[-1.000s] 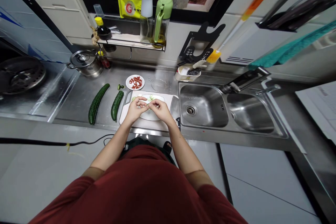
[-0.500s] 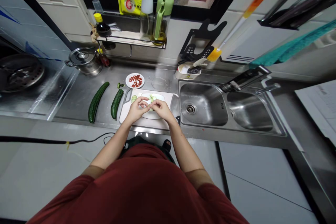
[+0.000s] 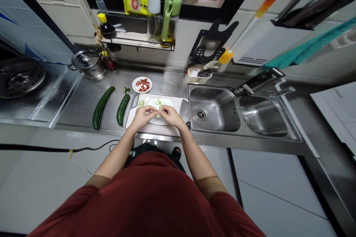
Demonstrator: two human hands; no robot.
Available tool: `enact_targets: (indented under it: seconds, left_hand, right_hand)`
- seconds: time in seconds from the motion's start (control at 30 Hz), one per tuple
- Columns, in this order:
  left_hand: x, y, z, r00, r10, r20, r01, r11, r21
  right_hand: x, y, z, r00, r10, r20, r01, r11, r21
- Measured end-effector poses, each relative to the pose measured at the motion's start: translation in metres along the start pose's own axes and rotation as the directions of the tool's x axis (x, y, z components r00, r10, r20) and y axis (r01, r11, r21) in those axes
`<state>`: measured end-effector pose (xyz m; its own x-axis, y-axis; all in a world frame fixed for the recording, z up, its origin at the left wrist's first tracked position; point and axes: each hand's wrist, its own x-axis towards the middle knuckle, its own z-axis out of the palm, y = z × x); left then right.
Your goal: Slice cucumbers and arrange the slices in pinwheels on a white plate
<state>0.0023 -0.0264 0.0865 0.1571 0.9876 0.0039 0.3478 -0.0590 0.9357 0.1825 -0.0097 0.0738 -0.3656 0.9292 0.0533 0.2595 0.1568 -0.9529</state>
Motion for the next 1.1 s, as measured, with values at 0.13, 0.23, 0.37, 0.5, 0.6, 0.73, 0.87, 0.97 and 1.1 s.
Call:
enact_targets:
  seconds: [0.13, 0.23, 0.37, 0.5, 0.6, 0.73, 0.87, 0.97, 1.1]
  left_hand:
    - [-0.001, 0.004, -0.002, 0.998, 0.061, -0.020, -0.058, 0.988, 0.144]
    - [-0.001, 0.006, -0.002, 0.996, 0.085, -0.013, -0.079, 0.967, 0.241]
    - [-0.001, 0.004, 0.000, 0.993, 0.115, -0.014, -0.104, 0.940, 0.326]
    - [-0.002, 0.000, 0.002, 0.991, 0.137, -0.003, -0.125, 0.916, 0.382]
    - [-0.002, -0.002, 0.003, 0.992, 0.127, -0.001, -0.115, 0.900, 0.420]
    - [-0.003, -0.003, 0.007, 0.988, 0.155, -0.013, -0.133, 0.884, 0.448]
    - [-0.004, -0.007, 0.009, 0.981, 0.189, -0.041, -0.154, 0.889, 0.430]
    - [-0.001, -0.014, 0.011, 0.987, 0.147, -0.069, -0.117, 0.939, 0.324]
    - [0.004, -0.026, 0.015, 0.991, -0.103, -0.090, 0.102, 0.995, -0.014]
  right_hand:
    - [0.002, 0.003, 0.000, 1.000, 0.013, 0.002, -0.013, 1.000, 0.025]
    - [0.004, 0.005, 0.001, 1.000, 0.030, 0.010, -0.030, 0.999, 0.044]
    - [0.006, 0.007, 0.002, 0.997, 0.080, 0.012, -0.081, 0.993, 0.086]
    - [0.007, 0.008, 0.004, 0.987, 0.155, 0.031, -0.158, 0.972, 0.174]
    - [0.007, 0.008, 0.006, 0.972, 0.229, 0.057, -0.236, 0.938, 0.255]
    - [0.008, 0.012, 0.009, 0.938, 0.336, 0.082, -0.344, 0.879, 0.329]
    - [0.008, 0.015, 0.009, 0.937, 0.344, 0.067, -0.345, 0.876, 0.336]
    - [0.007, 0.019, 0.006, 0.963, 0.268, 0.031, -0.265, 0.919, 0.292]
    - [0.006, 0.028, 0.002, 0.983, 0.184, -0.030, -0.172, 0.958, 0.229]
